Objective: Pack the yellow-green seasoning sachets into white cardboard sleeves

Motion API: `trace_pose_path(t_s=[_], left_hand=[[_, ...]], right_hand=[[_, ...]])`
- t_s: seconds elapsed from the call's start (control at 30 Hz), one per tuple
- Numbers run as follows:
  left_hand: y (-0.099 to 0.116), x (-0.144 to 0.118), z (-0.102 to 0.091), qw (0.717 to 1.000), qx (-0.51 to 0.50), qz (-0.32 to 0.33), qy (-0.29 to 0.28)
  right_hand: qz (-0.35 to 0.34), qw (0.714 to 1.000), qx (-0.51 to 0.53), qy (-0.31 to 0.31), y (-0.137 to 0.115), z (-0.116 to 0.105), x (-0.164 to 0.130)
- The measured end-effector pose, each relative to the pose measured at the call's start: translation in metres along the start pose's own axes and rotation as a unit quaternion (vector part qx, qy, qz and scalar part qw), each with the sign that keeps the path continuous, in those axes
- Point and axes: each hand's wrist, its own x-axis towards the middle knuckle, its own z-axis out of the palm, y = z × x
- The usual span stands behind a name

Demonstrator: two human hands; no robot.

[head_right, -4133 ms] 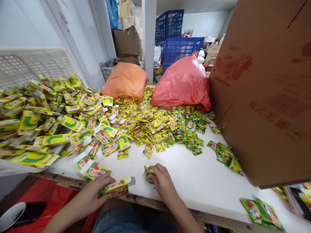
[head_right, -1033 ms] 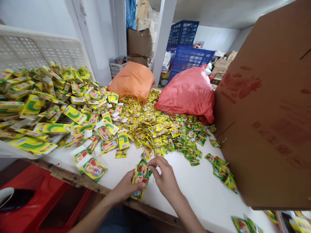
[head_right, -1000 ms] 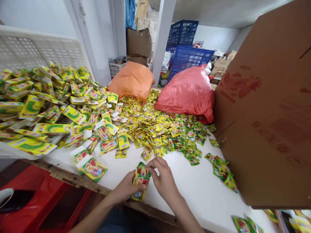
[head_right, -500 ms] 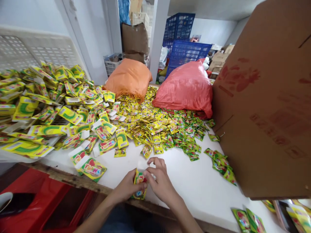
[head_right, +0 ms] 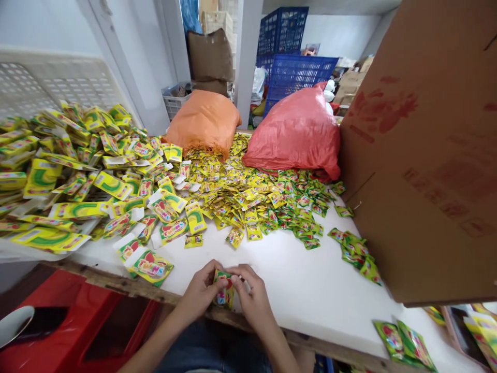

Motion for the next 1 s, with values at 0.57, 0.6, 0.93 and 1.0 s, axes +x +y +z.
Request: trace_pose_path(t_s=[0.57,0.6,0.93,1.0], left_hand=[[0.016,0.003,-0.003,0.997,0.031,0.041,0.06],[0.017,0.004,-0.002,0.996,0.041,0.034,0.071],[0.006,0.0,-0.003,0.996,-0.022,0.057,0.061],[0.008,-0.002,-0.006,0.997,0.0,0.066,0.037]], right_hand=[[0.007,0.995,-0.056,0.08,-0.009,0.007,0.001],[0.017,0.995,-0.062,0.081,-0.01,0.006,0.002],[-0.007,0.996,-0.059,0.072,0.002,0.017,-0.004],[-0.008,0.996,-0.058,0.07,0.005,0.019,-0.008]])
